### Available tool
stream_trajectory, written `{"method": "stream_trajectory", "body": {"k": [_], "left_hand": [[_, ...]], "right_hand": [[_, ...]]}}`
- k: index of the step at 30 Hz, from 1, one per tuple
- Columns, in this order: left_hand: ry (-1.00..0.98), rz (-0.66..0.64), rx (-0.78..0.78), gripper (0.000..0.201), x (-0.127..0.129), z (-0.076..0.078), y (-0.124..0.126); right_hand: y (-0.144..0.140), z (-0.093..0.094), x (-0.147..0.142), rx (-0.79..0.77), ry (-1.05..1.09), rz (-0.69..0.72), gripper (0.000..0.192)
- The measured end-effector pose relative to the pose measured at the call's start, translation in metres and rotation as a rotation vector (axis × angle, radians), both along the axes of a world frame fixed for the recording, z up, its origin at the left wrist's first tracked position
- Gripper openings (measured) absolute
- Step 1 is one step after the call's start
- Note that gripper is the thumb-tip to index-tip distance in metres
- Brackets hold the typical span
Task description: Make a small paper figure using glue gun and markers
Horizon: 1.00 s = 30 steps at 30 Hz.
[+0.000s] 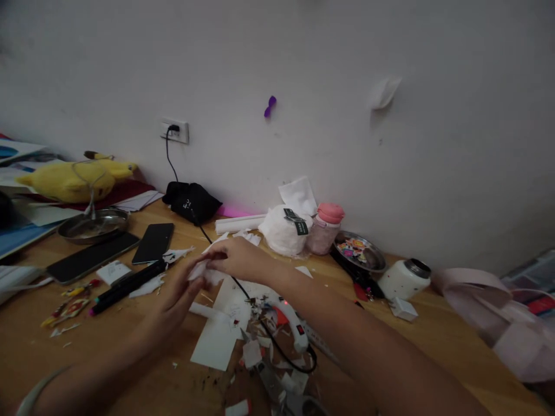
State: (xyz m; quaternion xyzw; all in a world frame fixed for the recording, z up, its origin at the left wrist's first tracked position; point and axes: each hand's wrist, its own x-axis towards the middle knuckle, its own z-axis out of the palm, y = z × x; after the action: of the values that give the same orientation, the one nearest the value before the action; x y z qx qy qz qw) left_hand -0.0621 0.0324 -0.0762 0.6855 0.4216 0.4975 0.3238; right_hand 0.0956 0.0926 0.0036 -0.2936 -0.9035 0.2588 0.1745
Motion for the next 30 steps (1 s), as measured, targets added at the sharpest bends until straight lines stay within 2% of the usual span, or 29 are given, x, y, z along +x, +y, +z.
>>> {"method": "stream_trajectory", "body": {"k": [2,5,8,11,14,17,20,24,28,30], "left_hand": [[-0.203,-0.044,-0.148,0.032,0.007,0.0,-0.001],[-0.446,-0.096,-0.364,0.018,0.012,-0.003,0.0],[-0.665,-0.072,-0.568,0.005,0.013,-0.007,0.003],[-0.852,-0.023,-0.658,0.005,0.01,-0.011,0.006],[-0.992,0.038,-0.739,0.011,0.007,-0.01,0.007],[-1.103,0.047,-0.841,0.015,0.005,-0.008,0.004],[-1.213,-0.02,-0.902,0.017,0.003,-0.01,0.001],[-1.295,-0.148,-0.906,0.025,0.0,-0.017,0.0],[-1.246,-0.127,-0.848,0.026,0.0,-0.016,-0.003],[-1.195,-0.192,-0.847,0.027,0.003,-0.016,-0.007]], "right_hand": [[-0.001,-0.008,0.006,0.024,0.061,-0.067,0.011],[-0.007,-0.022,0.014,0.151,0.0,-0.119,0.012],[-0.017,-0.029,0.017,0.313,-0.123,-0.022,0.014],[-0.021,-0.029,0.011,0.323,-0.165,0.059,0.019],[-0.013,-0.027,-0.007,0.266,-0.162,-0.106,0.022],[0.003,-0.028,-0.039,0.237,-0.201,-0.265,0.022],[0.016,-0.032,-0.082,0.23,-0.251,-0.306,0.028],[0.012,-0.032,-0.126,0.272,-0.296,-0.253,0.028],[-0.005,-0.022,-0.127,0.326,-0.296,-0.218,0.028],[-0.007,-0.016,-0.119,0.317,-0.32,-0.235,0.028]]}}
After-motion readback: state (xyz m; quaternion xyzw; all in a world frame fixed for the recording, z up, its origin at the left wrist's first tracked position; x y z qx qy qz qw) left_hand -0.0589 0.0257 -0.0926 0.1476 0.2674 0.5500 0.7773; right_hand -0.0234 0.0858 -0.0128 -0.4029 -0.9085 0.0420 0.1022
